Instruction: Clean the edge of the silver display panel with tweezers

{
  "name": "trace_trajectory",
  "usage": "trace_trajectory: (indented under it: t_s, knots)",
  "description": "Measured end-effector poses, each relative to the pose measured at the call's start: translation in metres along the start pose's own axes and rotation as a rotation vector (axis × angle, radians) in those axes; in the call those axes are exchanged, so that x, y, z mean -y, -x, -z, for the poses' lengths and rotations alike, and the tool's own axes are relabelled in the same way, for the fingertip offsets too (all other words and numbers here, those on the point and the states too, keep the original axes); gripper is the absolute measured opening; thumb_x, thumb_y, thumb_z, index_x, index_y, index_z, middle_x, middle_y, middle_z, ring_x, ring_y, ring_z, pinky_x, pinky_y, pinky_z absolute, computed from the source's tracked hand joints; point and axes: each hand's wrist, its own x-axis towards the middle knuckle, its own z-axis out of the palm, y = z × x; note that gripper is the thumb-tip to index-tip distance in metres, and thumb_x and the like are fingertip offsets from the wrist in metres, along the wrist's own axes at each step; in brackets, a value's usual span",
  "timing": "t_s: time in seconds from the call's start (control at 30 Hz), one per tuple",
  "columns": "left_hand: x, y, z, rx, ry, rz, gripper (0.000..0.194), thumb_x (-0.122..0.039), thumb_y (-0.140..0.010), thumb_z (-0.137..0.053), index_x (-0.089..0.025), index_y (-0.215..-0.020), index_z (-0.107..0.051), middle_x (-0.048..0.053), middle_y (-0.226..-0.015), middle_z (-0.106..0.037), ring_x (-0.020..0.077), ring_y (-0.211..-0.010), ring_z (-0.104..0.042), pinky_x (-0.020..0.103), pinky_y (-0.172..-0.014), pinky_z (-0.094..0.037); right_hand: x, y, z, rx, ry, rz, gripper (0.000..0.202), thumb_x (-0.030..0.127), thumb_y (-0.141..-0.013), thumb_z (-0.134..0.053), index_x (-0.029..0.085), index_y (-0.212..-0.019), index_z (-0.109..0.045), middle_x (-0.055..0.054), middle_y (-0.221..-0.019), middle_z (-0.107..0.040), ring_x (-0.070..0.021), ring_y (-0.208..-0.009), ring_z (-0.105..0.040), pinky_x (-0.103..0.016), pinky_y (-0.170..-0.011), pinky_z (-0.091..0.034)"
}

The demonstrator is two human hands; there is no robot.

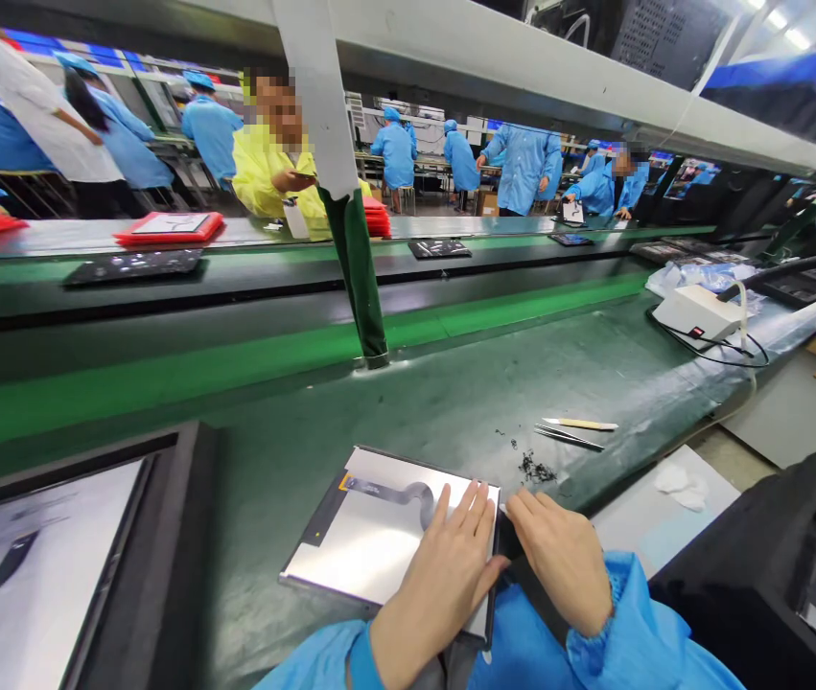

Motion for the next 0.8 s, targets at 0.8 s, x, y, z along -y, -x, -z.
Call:
trace_trajectory:
  t_s: [0.8]
  knots:
    - [-0.0001,-0.0017,0.0025,0.012,-0.054,-0.009,0.045,-0.038,-0.097,-0.055,-0.008,-0.130,-0.056,0.020,-0.136,-0.059,0.0325,-0.130,-0.054,0.051,-0.106,-0.045,-0.0034,-0.0037,-0.0008,-0.001,-0.031,-0.007,0.025,0.009,-0.093,-0.055,0.023,-0.073,-0.053,0.003,-0.065,-0.064,-0.0153,-0.059,-0.061,-0.030,-0.052,-0.031]
